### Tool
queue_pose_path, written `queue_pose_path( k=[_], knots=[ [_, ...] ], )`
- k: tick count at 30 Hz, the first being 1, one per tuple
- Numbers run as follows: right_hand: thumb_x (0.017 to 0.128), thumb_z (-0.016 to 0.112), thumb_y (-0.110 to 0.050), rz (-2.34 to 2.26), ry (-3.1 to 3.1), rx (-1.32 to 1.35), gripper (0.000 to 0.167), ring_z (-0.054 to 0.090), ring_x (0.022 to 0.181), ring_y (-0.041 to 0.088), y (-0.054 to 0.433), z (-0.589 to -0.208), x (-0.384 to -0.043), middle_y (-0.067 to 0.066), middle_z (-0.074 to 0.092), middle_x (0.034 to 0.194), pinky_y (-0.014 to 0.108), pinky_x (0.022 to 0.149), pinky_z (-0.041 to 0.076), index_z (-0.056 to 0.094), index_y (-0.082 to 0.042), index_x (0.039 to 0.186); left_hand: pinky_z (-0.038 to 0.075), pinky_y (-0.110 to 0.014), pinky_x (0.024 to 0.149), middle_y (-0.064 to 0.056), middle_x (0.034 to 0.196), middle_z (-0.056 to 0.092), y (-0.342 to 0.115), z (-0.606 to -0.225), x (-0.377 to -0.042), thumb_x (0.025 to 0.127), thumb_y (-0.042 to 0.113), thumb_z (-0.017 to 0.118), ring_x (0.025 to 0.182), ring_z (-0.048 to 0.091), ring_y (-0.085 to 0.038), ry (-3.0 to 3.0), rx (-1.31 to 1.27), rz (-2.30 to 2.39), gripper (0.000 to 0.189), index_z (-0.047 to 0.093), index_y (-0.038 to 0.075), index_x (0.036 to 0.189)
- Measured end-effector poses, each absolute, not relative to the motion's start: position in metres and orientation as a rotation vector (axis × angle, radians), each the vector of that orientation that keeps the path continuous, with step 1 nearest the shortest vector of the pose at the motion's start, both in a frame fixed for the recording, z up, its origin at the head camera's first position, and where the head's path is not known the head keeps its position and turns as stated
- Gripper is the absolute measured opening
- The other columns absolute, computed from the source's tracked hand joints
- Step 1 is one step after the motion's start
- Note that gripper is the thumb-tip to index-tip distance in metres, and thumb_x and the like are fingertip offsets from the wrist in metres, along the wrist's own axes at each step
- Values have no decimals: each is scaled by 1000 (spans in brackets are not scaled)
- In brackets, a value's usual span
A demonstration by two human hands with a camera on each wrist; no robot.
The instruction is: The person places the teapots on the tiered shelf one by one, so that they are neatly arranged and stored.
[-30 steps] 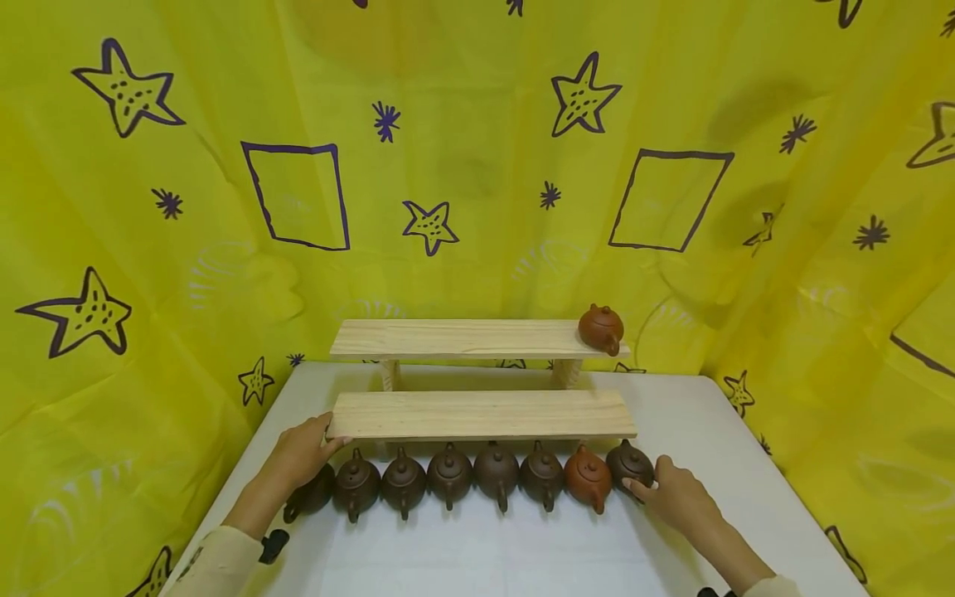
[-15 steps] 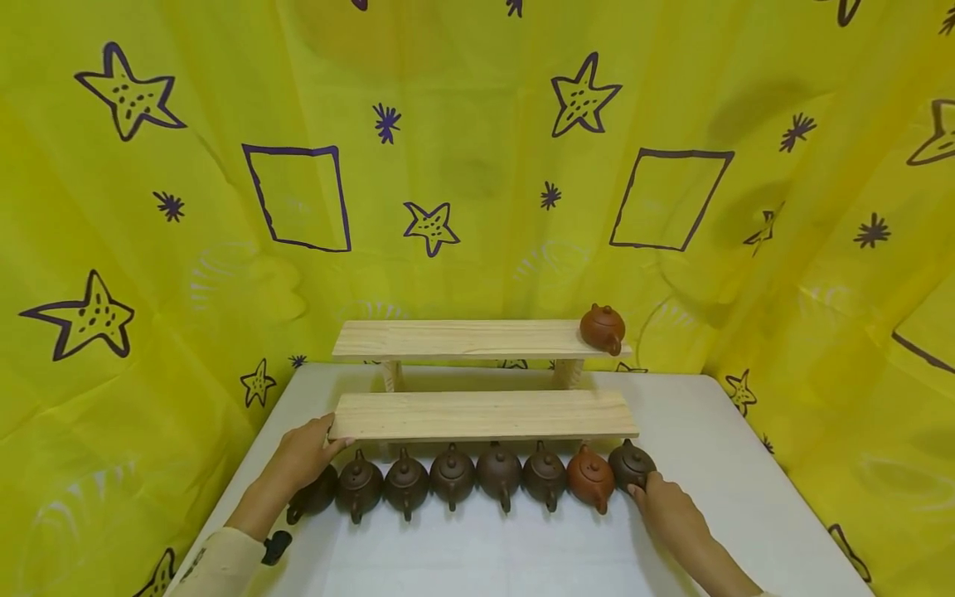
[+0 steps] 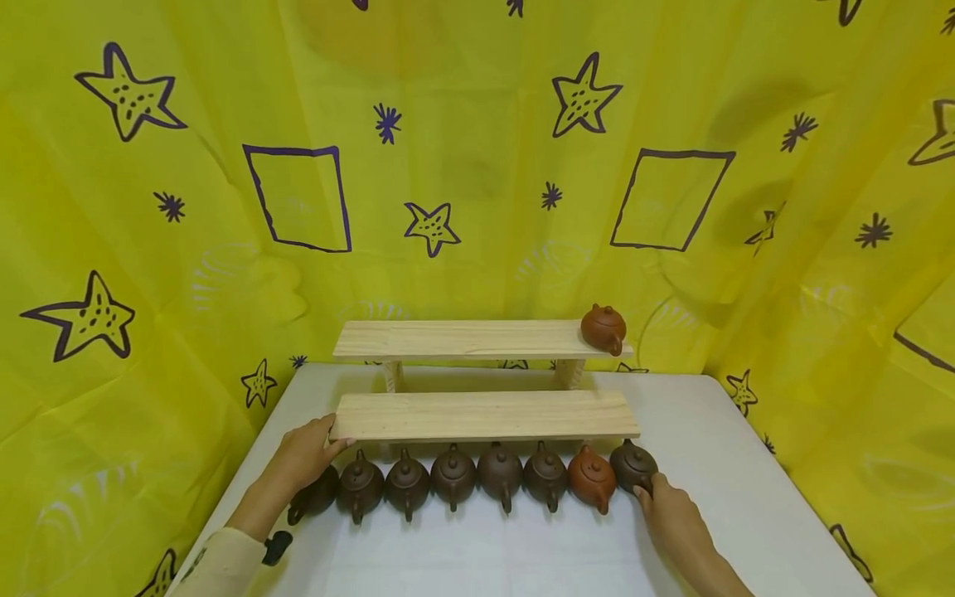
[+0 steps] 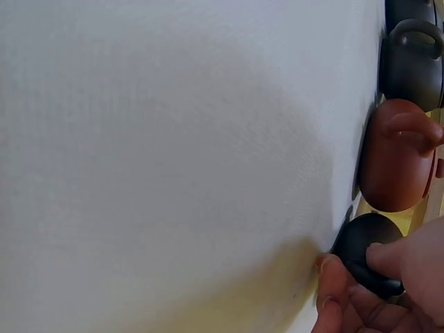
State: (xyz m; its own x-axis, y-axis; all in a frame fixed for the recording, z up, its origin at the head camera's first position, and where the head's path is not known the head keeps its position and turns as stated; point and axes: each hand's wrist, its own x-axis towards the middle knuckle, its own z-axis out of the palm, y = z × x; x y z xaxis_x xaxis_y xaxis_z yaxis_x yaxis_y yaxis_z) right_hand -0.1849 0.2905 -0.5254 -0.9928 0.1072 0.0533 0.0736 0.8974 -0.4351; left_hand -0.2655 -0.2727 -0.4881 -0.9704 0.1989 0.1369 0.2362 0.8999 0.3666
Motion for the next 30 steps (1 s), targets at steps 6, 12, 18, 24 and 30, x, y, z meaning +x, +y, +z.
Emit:
queue_pose_path(
  k=[6, 12, 18, 24, 30],
  knots=[
    [106, 63, -20, 694, -2947, -146, 28, 69, 71, 40, 291, -530, -184, 27, 67, 80, 50, 56, 48, 53, 6, 100, 49, -65, 97, -29, 124, 70, -272, -488, -265, 102, 26, 71, 114, 67, -47, -2971, -344, -595, 49, 57, -8, 134],
    [106, 64, -22, 717, -2929, -136, 29, 68, 71, 38, 292, -532, -185, 26, 67, 81, 51, 56, 48, 53, 5, 101, 51, -62, 93, -28, 119, 71, -272, -488, -266, 102, 25, 72, 108, 69, -45, -2972, -345, -579, 48, 58, -9, 132],
    [106, 64, -18, 713, -2900, -116, 21, 59, 66, 28, 295, -531, -180, 17, 66, 76, 43, 57, 46, 54, 0, 100, 51, -62, 93, -28, 117, 72, -272, -487, -265, 101, 25, 72, 106, 69, -44, -2966, -348, -574, 46, 59, -8, 129],
    [107, 63, -18, 726, -2908, -86, 20, 51, 64, 22, 297, -529, -175, 8, 61, 72, 38, 58, 43, 54, 0, 102, 50, -63, 94, -29, 119, 71, -272, -486, -265, 101, 25, 72, 109, 69, -46, -2969, -336, -552, 48, 58, -10, 132],
    [105, 67, -15, 704, -2866, -51, 18, 50, 63, 22, 299, -524, -167, 5, 60, 70, 38, 58, 42, 56, -1, 100, 50, -63, 96, -31, 121, 70, -271, -485, -265, 102, 25, 71, 111, 68, -47, -2971, -345, -546, 52, 56, -12, 135]
  ],
)
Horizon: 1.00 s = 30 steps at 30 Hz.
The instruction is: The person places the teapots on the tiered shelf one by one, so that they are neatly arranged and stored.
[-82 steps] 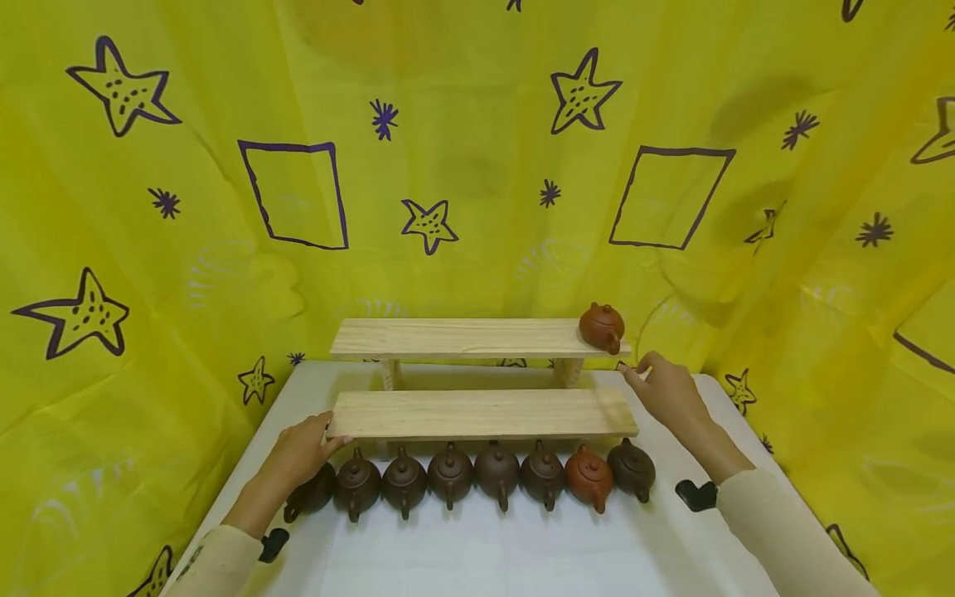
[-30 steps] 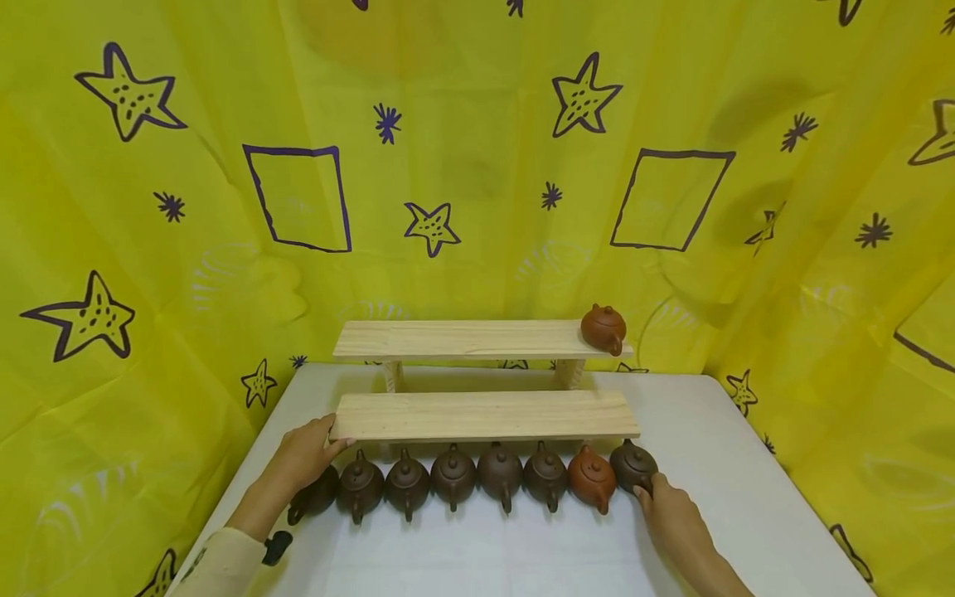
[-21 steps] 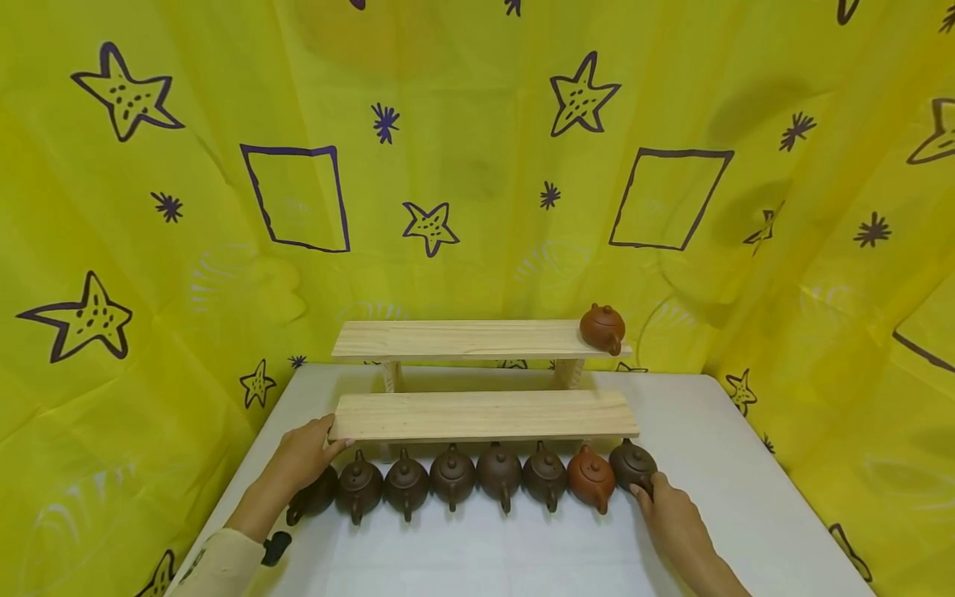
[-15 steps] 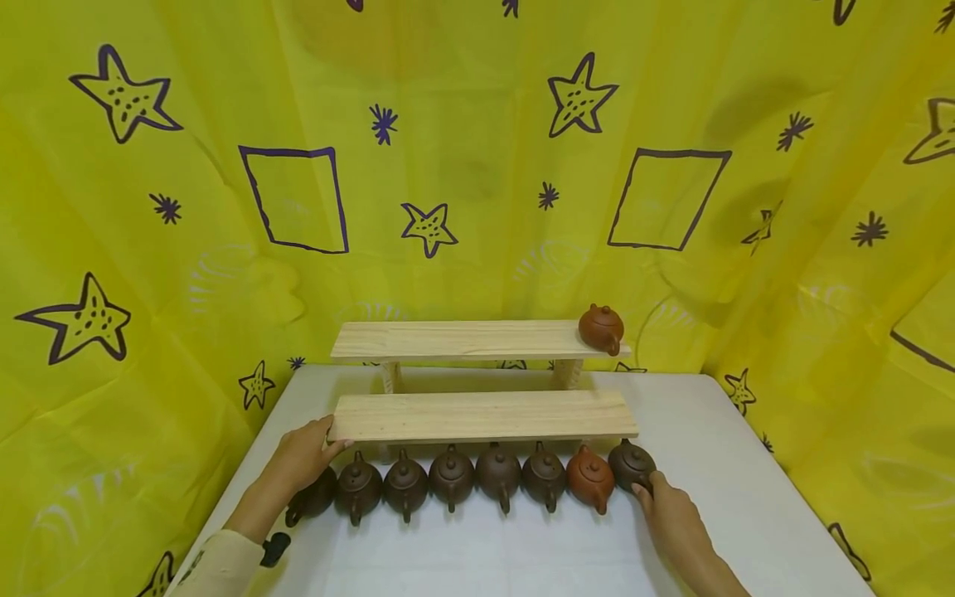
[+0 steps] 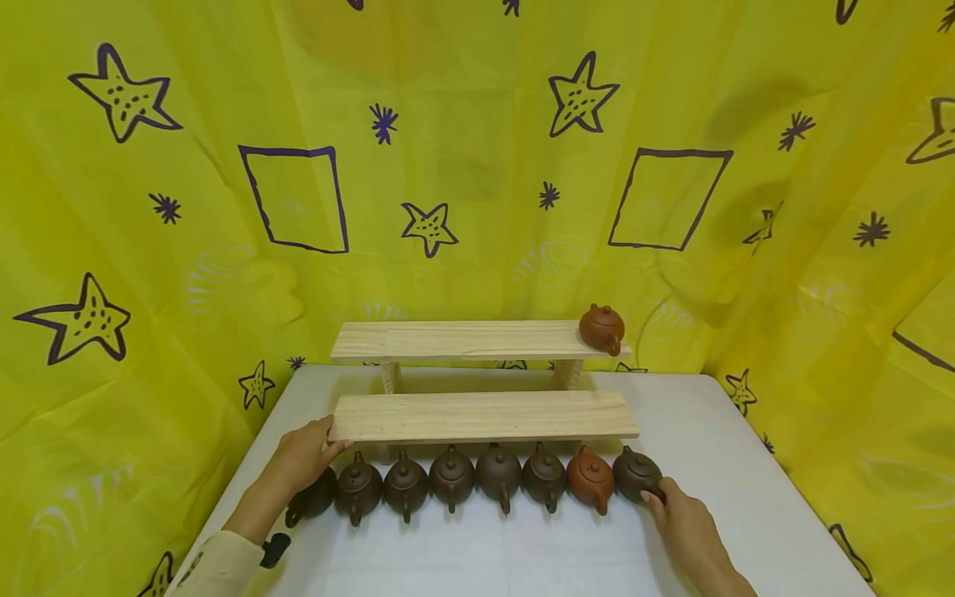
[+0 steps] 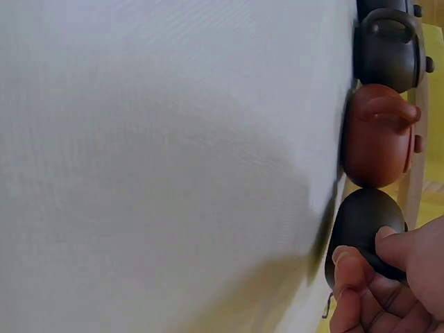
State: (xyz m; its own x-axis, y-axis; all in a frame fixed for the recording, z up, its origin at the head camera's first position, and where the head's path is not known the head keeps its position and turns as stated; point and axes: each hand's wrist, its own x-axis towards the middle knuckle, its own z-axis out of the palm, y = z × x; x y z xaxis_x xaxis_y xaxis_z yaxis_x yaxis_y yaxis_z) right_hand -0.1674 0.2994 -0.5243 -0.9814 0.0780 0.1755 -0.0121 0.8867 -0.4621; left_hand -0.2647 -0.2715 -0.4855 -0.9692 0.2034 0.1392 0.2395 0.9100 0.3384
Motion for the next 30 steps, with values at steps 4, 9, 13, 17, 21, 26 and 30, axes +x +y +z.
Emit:
queue_pose_path(
  k=[4, 9, 13, 17, 21, 26, 30],
  knots=[
    [104, 67, -13, 705, -2850, -38, 17, 49, 62, 21, 301, -520, -163, 5, 59, 70, 37, 58, 41, 55, -2, 98, 51, -62, 93, -29, 118, 71, -272, -487, -265, 101, 24, 72, 107, 69, -45, -2971, -336, -554, 49, 57, -11, 132],
    [104, 67, -11, 691, -2781, 3, 17, 45, 57, 18, 300, -512, -157, 2, 54, 66, 32, 52, 36, 55, -2, 96, 52, -60, 90, -26, 114, 72, -271, -487, -266, 100, 24, 73, 102, 70, -41, -2976, -332, -565, 46, 58, -8, 129],
    [102, 69, -8, 641, -2692, 70, 19, 40, 54, 13, 298, -504, -155, -2, 47, 63, 28, 50, 32, 53, -4, 93, 53, -60, 89, -25, 112, 72, -271, -486, -265, 101, 25, 73, 101, 70, -40, -2977, -333, -572, 44, 59, -7, 127],
    [99, 72, -5, 601, -2602, 140, 21, 35, 51, 6, 292, -492, -159, -6, 43, 62, 26, 48, 31, 53, -5, 91, 52, -59, 88, -23, 110, 73, -271, -486, -265, 100, 24, 73, 98, 69, -38, -2968, -334, -577, 41, 59, -6, 124],
    [99, 73, -5, 602, -2562, 186, 21, 33, 52, 4, 285, -474, -167, -7, 41, 62, 25, 48, 30, 53, -6, 91, 52, -59, 88, -23, 109, 73, -271, -486, -264, 99, 23, 74, 98, 69, -38, -2961, -329, -577, 41, 59, -6, 124],
    [103, 68, -9, 642, -2588, 194, 20, 37, 52, 8, 274, -451, -180, -4, 42, 63, 25, 48, 31, 52, -5, 92, 52, -59, 88, -23, 109, 73, -270, -484, -264, 100, 24, 74, 98, 69, -39, -2960, -323, -564, 41, 59, -6, 123],
    [105, 67, -12, 657, -2603, 218, 21, 39, 53, 12, 262, -435, -194, -3, 42, 62, 26, 48, 31, 51, -4, 93, 52, -61, 91, -26, 114, 72, -269, -482, -263, 101, 24, 73, 103, 69, -42, -2968, -326, -563, 44, 58, -8, 128]
  ],
)
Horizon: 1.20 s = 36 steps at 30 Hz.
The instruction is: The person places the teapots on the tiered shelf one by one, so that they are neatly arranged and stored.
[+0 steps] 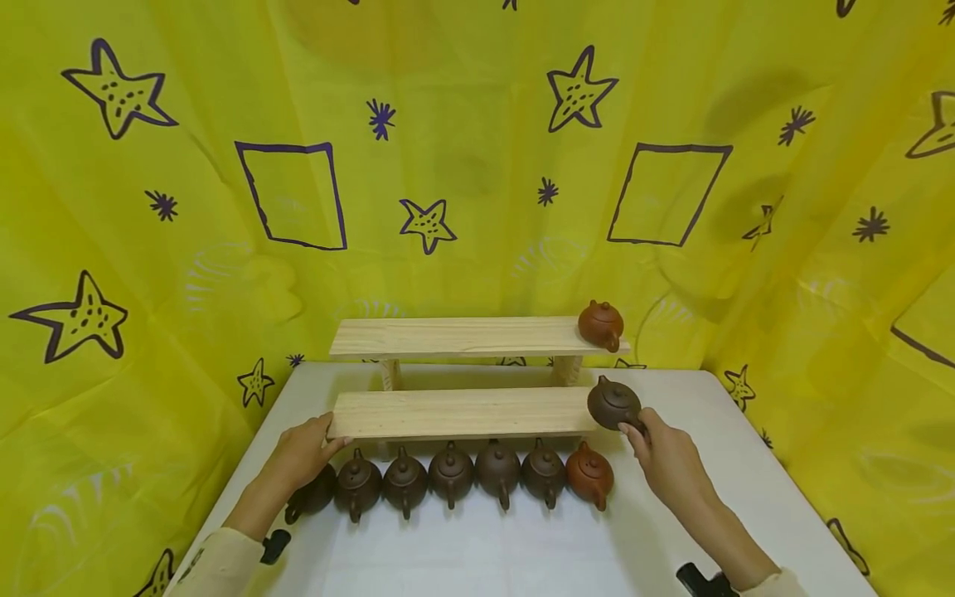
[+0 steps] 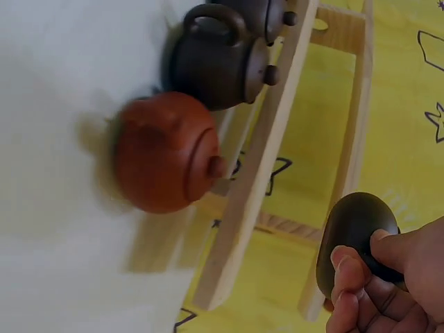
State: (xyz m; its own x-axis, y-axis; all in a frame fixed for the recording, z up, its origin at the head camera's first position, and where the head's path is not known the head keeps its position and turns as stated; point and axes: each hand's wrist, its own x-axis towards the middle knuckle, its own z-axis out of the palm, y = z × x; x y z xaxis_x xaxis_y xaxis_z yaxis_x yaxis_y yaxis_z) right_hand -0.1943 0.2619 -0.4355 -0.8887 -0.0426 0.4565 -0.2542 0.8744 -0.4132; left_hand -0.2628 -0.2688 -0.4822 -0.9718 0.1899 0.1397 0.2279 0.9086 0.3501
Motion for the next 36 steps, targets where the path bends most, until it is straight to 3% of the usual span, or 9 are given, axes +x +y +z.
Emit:
queue_pose_path(
  k=[14, 30, 36],
  knots=[
    [107, 63, -15, 678, -2601, 303, 20, 45, 55, 21, 223, -397, -261, 5, 47, 64, 33, 51, 35, 53, 0, 97, 52, -62, 94, -29, 118, 71, -271, -486, -261, 101, 24, 72, 108, 69, -45, -2962, -323, -576, 49, 57, -9, 133],
    [109, 60, -15, 713, -2617, 258, 22, 51, 55, 25, 201, -391, -314, 13, 57, 68, 36, 52, 38, 55, 5, 100, 49, -63, 99, -31, 124, 69, -270, -484, -263, 101, 24, 72, 114, 67, -47, -2964, -310, -595, 51, 57, -9, 136],
    [108, 60, -14, 704, -2611, 233, 24, 59, 59, 33, 199, -392, -325, 24, 64, 76, 41, 54, 43, 56, 9, 104, 47, -64, 101, -32, 126, 68, -268, -483, -263, 101, 24, 72, 117, 66, -48, -2999, -291, -608, 55, 54, -11, 140]
  ],
)
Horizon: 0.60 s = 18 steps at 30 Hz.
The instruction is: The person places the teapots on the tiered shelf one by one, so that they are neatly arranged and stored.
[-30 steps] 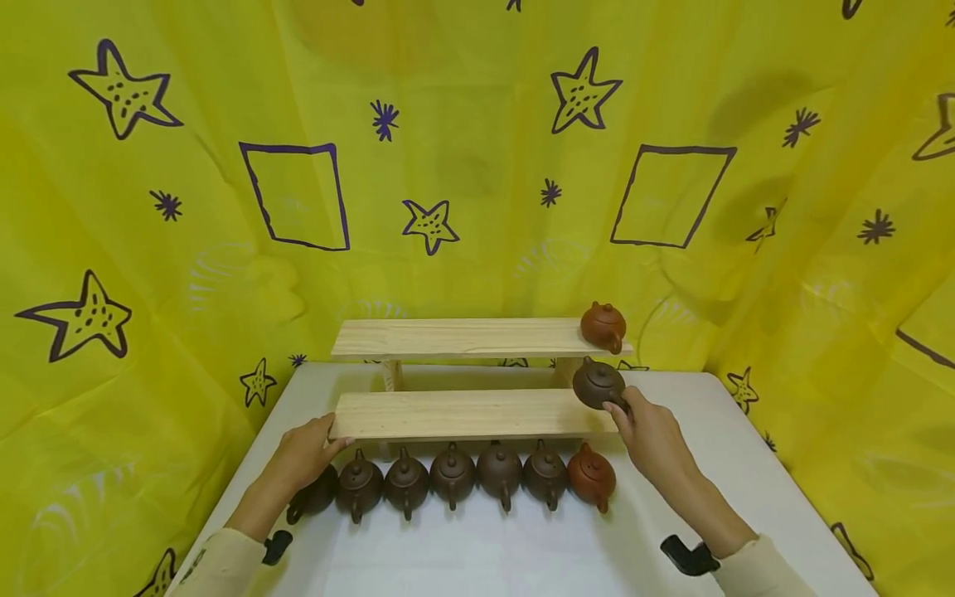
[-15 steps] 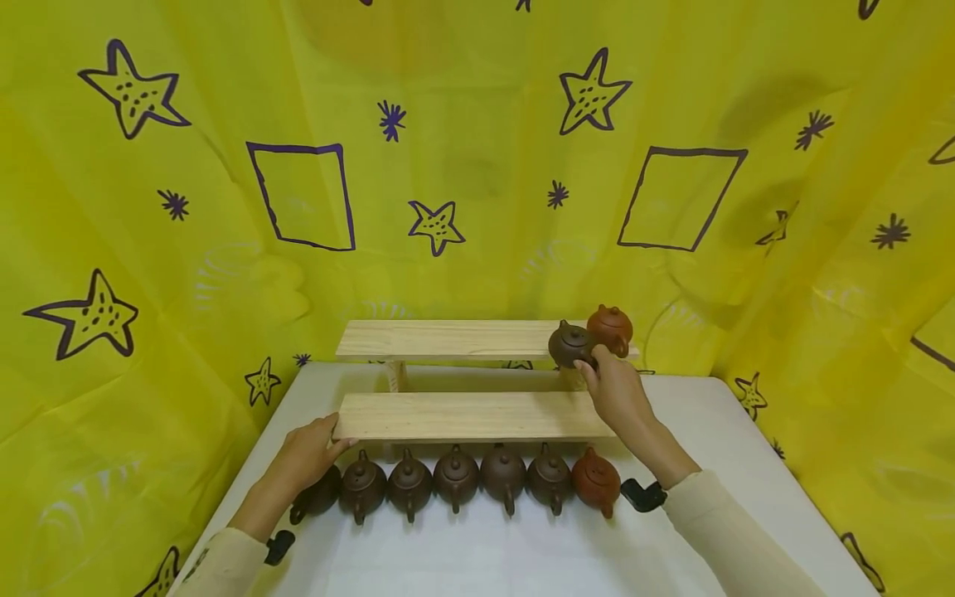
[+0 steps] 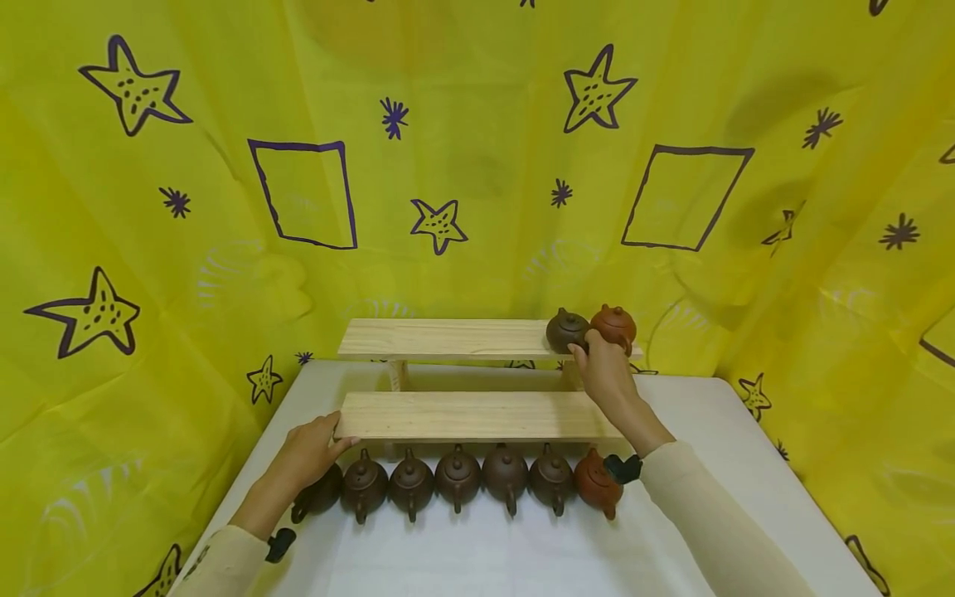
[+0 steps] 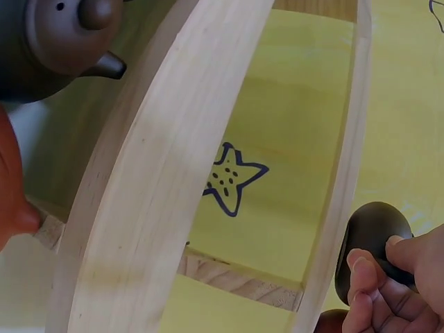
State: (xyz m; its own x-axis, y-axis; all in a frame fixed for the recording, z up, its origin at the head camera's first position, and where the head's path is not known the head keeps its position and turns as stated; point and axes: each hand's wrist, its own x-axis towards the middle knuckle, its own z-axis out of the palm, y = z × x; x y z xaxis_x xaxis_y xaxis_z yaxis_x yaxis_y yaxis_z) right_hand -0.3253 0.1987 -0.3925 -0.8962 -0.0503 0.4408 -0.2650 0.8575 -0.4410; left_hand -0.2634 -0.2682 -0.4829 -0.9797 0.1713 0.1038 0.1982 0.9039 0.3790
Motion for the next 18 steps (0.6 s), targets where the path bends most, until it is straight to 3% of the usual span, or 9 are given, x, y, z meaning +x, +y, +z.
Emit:
queue_pose_path(
  k=[7, 18],
  knots=[
    [108, 62, -14, 714, -2601, 203, 25, 65, 70, 41, 195, -394, -334, 31, 67, 86, 49, 61, 49, 58, 10, 104, 49, -62, 97, -29, 120, 70, -269, -480, -264, 101, 25, 73, 109, 68, -44, -2997, -289, -580, 49, 58, -9, 133],
    [110, 58, -20, 750, -2663, 108, 30, 68, 82, 45, 194, -393, -342, 33, 69, 95, 53, 71, 53, 59, 10, 111, 47, -63, 99, -29, 120, 70, -269, -481, -266, 101, 25, 72, 111, 68, -45, -3012, -293, -554, 50, 58, -9, 134]
  ],
)
